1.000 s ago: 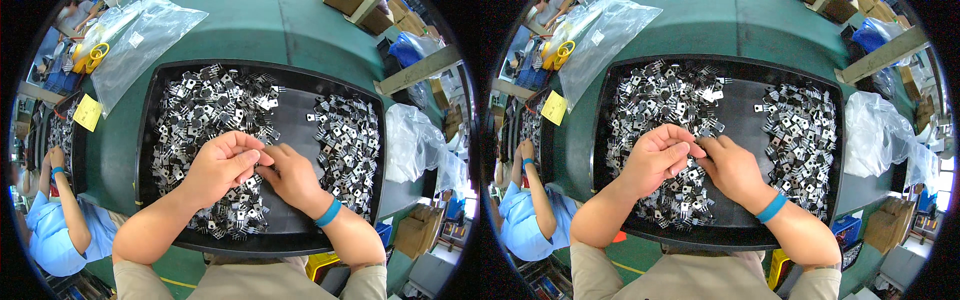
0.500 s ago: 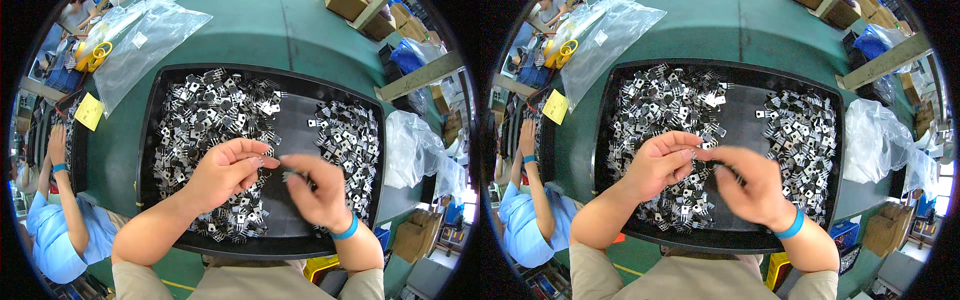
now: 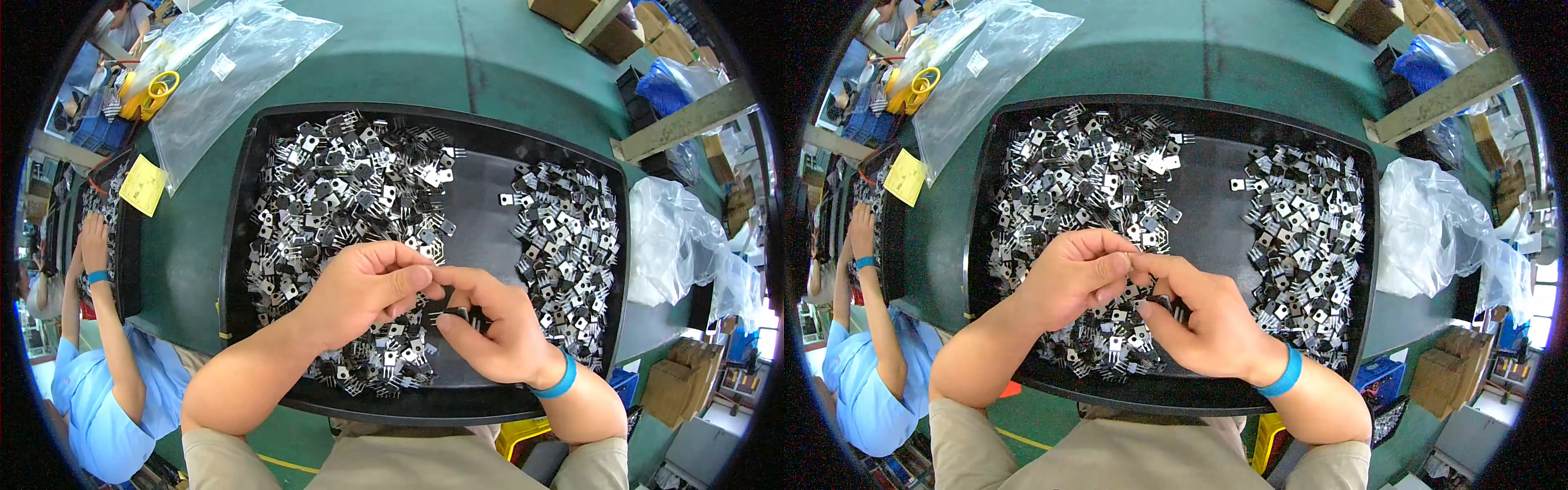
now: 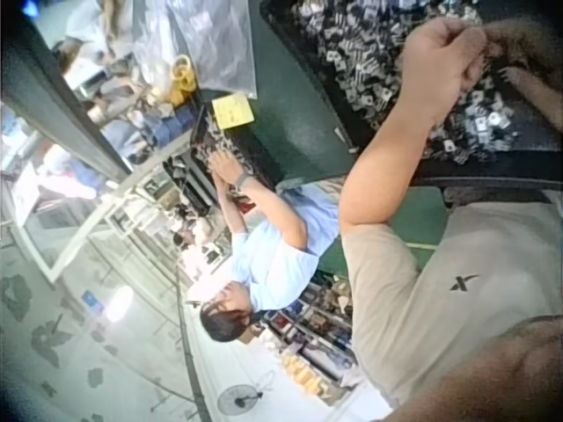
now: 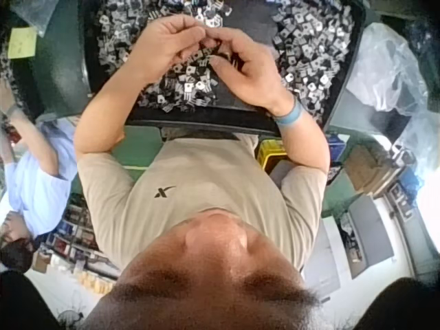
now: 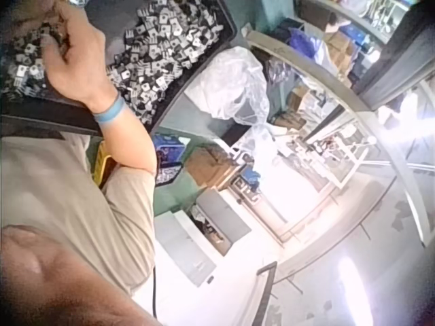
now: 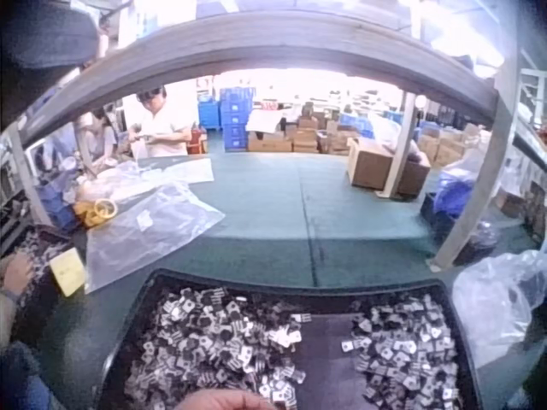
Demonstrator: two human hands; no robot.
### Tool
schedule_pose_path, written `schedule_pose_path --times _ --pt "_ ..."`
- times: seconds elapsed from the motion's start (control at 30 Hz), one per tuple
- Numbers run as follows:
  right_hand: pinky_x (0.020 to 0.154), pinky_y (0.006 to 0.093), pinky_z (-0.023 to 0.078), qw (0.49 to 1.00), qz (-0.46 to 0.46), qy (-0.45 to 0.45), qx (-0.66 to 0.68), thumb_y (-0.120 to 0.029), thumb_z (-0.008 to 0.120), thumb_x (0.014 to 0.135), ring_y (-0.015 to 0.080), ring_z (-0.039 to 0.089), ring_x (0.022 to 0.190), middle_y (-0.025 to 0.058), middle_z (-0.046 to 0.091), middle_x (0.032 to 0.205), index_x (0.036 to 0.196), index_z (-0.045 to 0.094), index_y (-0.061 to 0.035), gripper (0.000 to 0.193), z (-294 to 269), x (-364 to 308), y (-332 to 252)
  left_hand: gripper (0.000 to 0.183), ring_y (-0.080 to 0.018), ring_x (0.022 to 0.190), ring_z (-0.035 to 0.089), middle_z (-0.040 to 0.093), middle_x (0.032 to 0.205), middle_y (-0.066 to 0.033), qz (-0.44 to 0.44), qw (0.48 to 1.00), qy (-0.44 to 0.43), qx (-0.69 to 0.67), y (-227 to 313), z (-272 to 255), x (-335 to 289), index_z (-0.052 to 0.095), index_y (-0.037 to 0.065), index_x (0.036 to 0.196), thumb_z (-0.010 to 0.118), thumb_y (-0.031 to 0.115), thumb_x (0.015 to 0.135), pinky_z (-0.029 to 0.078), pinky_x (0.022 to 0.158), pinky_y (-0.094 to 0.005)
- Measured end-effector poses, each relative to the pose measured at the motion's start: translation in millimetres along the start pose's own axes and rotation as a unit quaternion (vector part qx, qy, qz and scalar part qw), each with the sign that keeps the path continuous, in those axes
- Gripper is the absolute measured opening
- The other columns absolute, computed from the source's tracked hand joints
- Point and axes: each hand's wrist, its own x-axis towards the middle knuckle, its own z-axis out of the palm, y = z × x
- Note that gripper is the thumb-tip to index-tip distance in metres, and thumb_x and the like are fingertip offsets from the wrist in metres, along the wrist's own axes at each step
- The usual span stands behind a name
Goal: The person picks up small black electronic components and white plastic clips from a black tray and snaps them together by hand. The person handles the items one at a time, repeatedly picking, joining, and placing the assembled units back into the tray.
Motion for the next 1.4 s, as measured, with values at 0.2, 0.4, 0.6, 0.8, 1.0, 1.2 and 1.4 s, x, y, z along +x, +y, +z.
schedule_pose_path --times 0.2,0.4,0.6,0.8,1.0,1.2,1.4 --pt "0.054 0.0252 0.043 0.993 -0.046 0.094 -0.045 0.001 0.063 0.079 0.0111 0.054 0.061 0.0062 0.060 0.076 0.099 0.060 -0.0021 0.020 -7.4 -2.5 5.5 0.012 -0.0066 0.055 0.046 0.065 0.083 -0.0102 -0.024 0.999 -0.019 0.026 3.3 2.8 -0.6 0.059 0.002 0.097 0.056 0.014 0.096 0.034 0.047 -0.0193" --pt "0.057 0.0278 0.045 0.991 -0.075 0.079 -0.080 0.004 0.060 0.079 0.0192 0.057 0.064 0.0103 0.061 0.079 0.100 0.059 -0.0013 0.022 -2.6 -3.0 -1.5 0.011 -0.0063 0.055 0.046 0.066 0.083 -0.0099 -0.025 0.999 -0.030 0.013 0.9 2.0 -1.3 0.059 0.002 0.099 0.055 0.012 0.095 0.034 0.047 -0.0192" --pt "0.058 0.0306 0.048 0.992 -0.068 0.064 -0.083 0.003 0.061 0.079 0.0231 0.061 0.065 0.0115 0.062 0.080 0.101 0.061 -0.0025 0.023 0.0 -2.8 -0.6 0.012 -0.0045 0.057 0.046 0.065 0.083 -0.0074 -0.016 0.999 -0.043 0.011 0.0 1.9 -2.5 0.060 0.001 0.100 0.056 0.011 0.095 0.036 0.048 -0.0180" --pt "0.056 0.0289 0.047 0.993 -0.082 0.046 -0.071 0.003 0.061 0.080 0.0201 0.060 0.063 0.0106 0.062 0.081 0.102 0.060 -0.0020 0.023 0.3 -1.2 4.6 0.013 -0.0036 0.058 0.046 0.066 0.082 -0.0059 -0.003 0.997 -0.036 0.065 3.3 5.5 -4.0 0.062 0.000 0.099 0.059 0.011 0.094 0.038 0.050 -0.0187" --pt "0.062 0.0231 0.044 0.996 0.056 0.057 0.039 0.002 0.061 0.084 0.0067 0.054 0.073 0.0042 0.062 0.084 0.104 0.055 -0.0003 0.021 -1.6 -7.1 7.3 0.010 -0.0025 0.058 0.049 0.067 0.079 -0.0050 0.017 0.992 -0.001 0.125 5.7 4.7 -4.8 0.064 0.000 0.094 0.062 0.009 0.090 0.038 0.049 -0.0175" --pt "0.070 0.0224 0.044 0.995 0.059 0.009 0.078 0.001 0.063 0.084 0.0071 0.054 0.079 0.0035 0.061 0.084 0.109 0.050 -0.0001 0.029 1.1 -2.7 8.6 0.007 -0.0026 0.062 0.056 0.067 0.077 -0.0033 0.010 0.986 0.004 0.164 1.2 4.7 -5.7 0.064 0.001 0.087 0.066 0.008 0.086 0.040 0.051 -0.0164" --pt "0.066 0.0214 0.044 0.958 0.225 -0.005 0.180 -0.013 0.061 0.092 0.0075 0.054 0.078 0.0027 0.059 0.088 0.111 0.051 -0.0009 0.024 -8.1 2.5 7.5 0.005 -0.0029 0.063 0.056 0.067 0.077 -0.0028 -0.014 0.984 0.010 0.177 6.6 5.6 -5.6 0.065 0.002 0.086 0.066 0.007 0.085 0.041 0.052 -0.0175"
